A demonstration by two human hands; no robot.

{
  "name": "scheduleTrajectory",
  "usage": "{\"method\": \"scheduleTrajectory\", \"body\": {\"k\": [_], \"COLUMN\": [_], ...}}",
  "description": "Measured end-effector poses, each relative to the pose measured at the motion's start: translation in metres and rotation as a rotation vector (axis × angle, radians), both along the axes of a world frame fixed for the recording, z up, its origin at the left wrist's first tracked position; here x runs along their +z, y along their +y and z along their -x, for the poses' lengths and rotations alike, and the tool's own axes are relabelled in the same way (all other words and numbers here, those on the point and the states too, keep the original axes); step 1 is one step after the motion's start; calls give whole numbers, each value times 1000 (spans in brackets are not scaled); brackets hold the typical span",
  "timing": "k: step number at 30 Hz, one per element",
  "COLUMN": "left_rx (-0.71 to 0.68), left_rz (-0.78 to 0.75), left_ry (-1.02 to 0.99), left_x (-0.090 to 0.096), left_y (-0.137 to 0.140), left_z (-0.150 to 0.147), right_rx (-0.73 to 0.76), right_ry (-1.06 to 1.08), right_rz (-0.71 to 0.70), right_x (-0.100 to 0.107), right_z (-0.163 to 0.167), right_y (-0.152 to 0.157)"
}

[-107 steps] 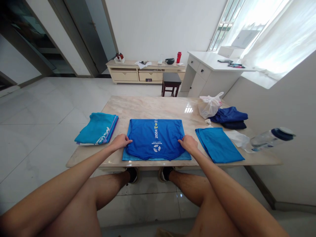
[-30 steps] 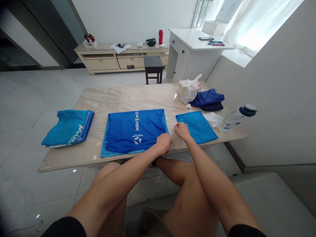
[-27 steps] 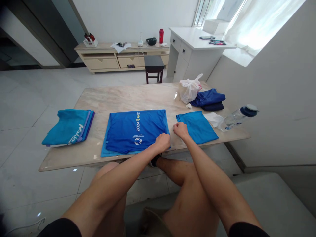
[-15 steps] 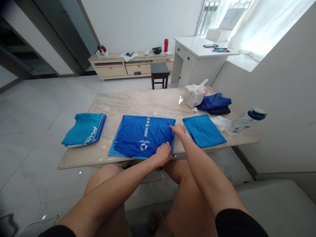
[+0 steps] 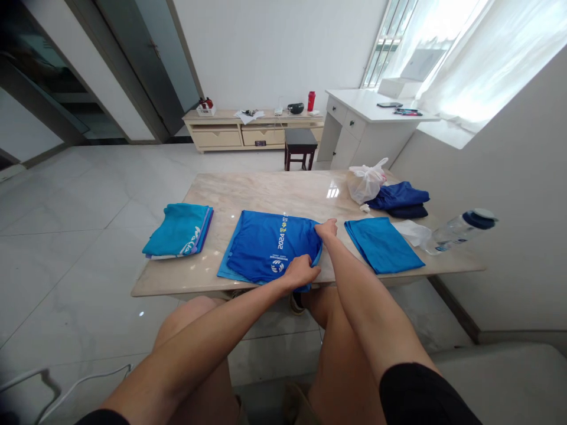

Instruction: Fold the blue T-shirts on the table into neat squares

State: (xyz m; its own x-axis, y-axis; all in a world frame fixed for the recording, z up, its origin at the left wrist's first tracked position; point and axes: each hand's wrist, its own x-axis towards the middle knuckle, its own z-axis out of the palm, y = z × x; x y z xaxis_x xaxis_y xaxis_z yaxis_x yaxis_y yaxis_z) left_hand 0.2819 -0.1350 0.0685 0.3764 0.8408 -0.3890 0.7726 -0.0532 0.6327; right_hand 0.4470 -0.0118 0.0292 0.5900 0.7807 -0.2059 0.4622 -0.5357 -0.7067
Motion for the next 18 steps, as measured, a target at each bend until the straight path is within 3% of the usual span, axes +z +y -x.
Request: {"method": "scheduleTrajectory", "body": {"k": [3,7,12,15,18], "left_rx": [150,229,393,443,524], "left_rz": [-27,-66,99,112,144], "left_ry": [-189,-393,-754,-759,-661], "left_x": [-2,-1,-2,-14,-30], "left_y": [9,18,25,26,27], "left_z": [26,69,128,166,197], "right_rx": [-22,127,335,432,615], "right_ry": [78,228,320,345,275], "right_rz": [-24,-55,-31,14,98], "right_x": [15,41,69,71,60], "right_z": [10,29,58,81,103], "right_y": [3,13,44,66,87]}}
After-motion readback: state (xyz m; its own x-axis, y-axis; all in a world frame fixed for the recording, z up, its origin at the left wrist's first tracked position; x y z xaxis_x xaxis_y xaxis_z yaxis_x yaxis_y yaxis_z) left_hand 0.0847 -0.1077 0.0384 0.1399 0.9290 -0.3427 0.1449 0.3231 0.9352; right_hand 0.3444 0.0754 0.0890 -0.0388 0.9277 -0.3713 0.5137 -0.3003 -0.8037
